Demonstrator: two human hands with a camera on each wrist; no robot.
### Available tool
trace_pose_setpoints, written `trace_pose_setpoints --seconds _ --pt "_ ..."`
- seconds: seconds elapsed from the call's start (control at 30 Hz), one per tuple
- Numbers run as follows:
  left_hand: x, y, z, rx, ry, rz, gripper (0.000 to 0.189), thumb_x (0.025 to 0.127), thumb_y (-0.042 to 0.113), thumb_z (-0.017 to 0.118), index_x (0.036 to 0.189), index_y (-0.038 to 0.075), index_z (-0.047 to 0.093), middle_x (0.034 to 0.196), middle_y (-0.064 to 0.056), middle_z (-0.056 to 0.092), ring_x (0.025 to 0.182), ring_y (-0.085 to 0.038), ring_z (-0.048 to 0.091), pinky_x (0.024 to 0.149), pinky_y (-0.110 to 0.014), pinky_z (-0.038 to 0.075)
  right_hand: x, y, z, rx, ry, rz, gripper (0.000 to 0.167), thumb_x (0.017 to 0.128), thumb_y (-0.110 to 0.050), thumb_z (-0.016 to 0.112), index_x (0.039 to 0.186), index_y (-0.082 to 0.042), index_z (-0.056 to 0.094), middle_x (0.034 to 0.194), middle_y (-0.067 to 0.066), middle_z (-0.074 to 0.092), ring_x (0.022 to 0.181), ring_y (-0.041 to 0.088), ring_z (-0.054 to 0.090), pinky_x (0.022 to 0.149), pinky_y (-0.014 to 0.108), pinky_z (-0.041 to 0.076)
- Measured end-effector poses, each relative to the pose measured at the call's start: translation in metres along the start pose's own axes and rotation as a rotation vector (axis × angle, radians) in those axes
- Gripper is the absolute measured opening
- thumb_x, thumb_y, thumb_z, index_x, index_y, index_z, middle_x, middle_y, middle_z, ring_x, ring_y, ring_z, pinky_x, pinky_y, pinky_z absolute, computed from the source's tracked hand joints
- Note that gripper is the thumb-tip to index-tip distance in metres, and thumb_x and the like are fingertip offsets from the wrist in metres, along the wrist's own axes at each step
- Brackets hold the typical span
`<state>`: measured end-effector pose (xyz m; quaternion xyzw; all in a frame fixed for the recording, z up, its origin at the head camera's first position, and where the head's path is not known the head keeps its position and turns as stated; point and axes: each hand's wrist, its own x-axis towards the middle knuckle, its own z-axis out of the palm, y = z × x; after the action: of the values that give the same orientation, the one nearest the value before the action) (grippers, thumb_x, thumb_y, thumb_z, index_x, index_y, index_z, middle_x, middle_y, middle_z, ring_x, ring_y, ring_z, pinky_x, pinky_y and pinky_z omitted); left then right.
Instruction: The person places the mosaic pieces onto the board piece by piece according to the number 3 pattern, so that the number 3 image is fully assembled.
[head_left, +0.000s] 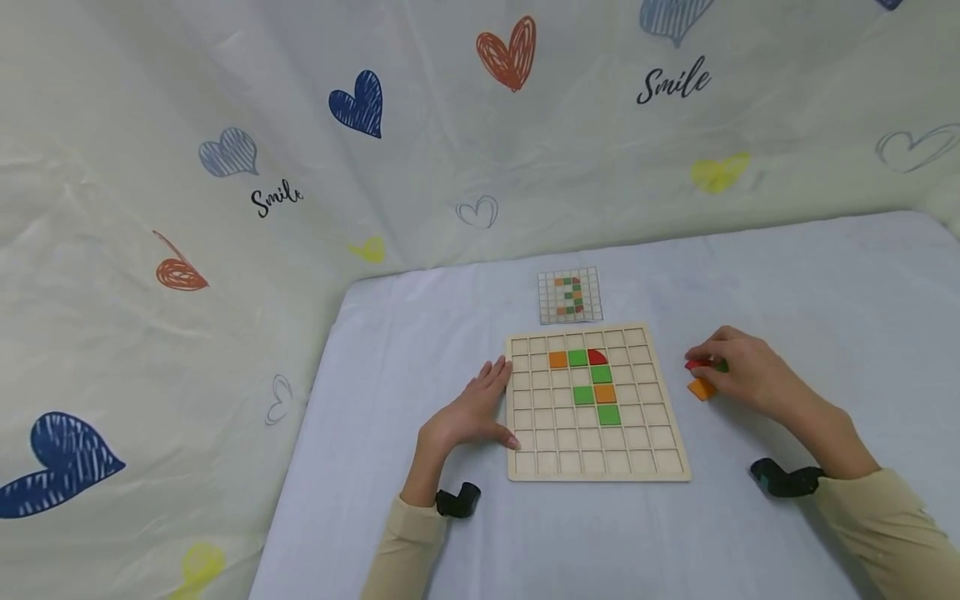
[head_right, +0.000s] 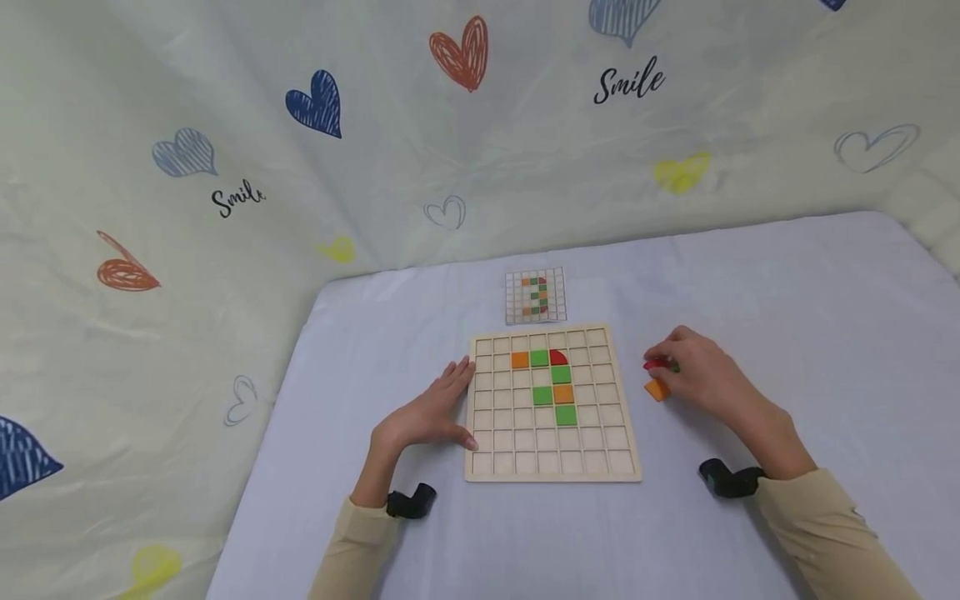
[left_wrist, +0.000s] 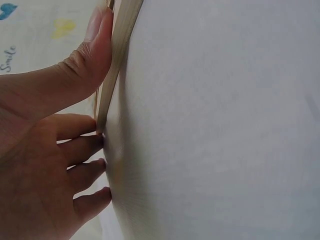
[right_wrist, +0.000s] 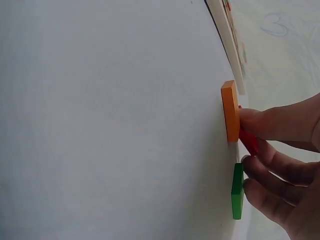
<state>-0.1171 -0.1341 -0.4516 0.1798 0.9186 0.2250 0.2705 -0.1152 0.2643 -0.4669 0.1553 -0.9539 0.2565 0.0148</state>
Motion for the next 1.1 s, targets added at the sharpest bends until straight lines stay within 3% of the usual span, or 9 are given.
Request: trace_pose_setpoints --seconds 0.27,0.43,0.6,0.77,0.93,1.1 --pt "-0.001 0.002 -0.002 -0.024 0.001 0.006 0.125 0.075 0.028 0.093 0.166 0.008 0.011 0.174 -0.006 0.003 0.161 -0.027 -0.002 0.131 -0.046 0.009 0.001 0.001 0.000 0.004 0.020 -0.043 0.014 0.081 -0.001 0.083 0.092 -0.001 0.075 0.086 0.004 0.070 0.075 0.018 0.059 0.063 0.028 0.051" --pt "-0.002 0.002 -0.002 -0.027 0.000 0.003 0.125 0.075 0.027 0.093 0.166 0.008 0.011 0.174 -0.006 0.003 0.162 -0.027 -0.002 0.131 -0.046 0.009 -0.002 0.000 -0.002 0.014 0.066 -0.112 0.023 0.078 0.000 0.085 0.099 -0.003 0.078 0.086 -0.002 0.072 0.075 0.010 0.061 0.066 0.025 0.055" --pt "-0.001 0.002 -0.001 -0.025 0.001 0.004 0.125 0.074 0.028 0.093 0.166 0.008 0.010 0.174 -0.006 0.003 0.162 -0.026 -0.002 0.131 -0.046 0.009 -0.002 -0.004 -0.007 0.071 0.042 -0.142 0.025 0.080 -0.001 0.084 0.104 -0.007 0.080 0.088 -0.008 0.070 0.077 -0.004 0.058 0.067 0.019 0.056" --pt "-0.001 0.002 -0.001 -0.024 0.000 0.001 0.125 0.074 0.028 0.093 0.166 0.008 0.011 0.174 -0.006 0.003 0.162 -0.026 -0.002 0.131 -0.046 0.009 -0.003 -0.009 -0.010 0.152 -0.007 -0.115 0.020 0.084 -0.004 0.083 0.102 -0.011 0.078 0.094 -0.007 0.074 0.079 -0.004 0.062 0.071 0.018 0.057" --pt "-0.003 0.003 -0.002 -0.027 0.002 -0.002 0.125 0.074 0.027 0.093 0.166 0.008 0.011 0.174 -0.006 0.004 0.162 -0.027 -0.002 0.131 -0.046 0.009 -0.003 -0.015 -0.013 0.207 -0.041 -0.056 0.015 0.088 -0.009 0.081 0.099 -0.018 0.078 0.090 -0.009 0.074 0.077 -0.003 0.062 0.070 0.017 0.054" --pt "-0.002 0.003 -0.001 -0.025 0.003 0.000 0.125 0.074 0.027 0.093 0.166 0.008 0.011 0.174 -0.006 0.004 0.162 -0.026 -0.002 0.131 -0.046 0.009 -0.003 -0.020 -0.012 0.348 -0.124 -0.001 0.014 0.093 -0.015 0.077 0.106 -0.014 0.078 0.094 -0.005 0.077 0.077 0.008 0.067 0.066 0.020 0.053"
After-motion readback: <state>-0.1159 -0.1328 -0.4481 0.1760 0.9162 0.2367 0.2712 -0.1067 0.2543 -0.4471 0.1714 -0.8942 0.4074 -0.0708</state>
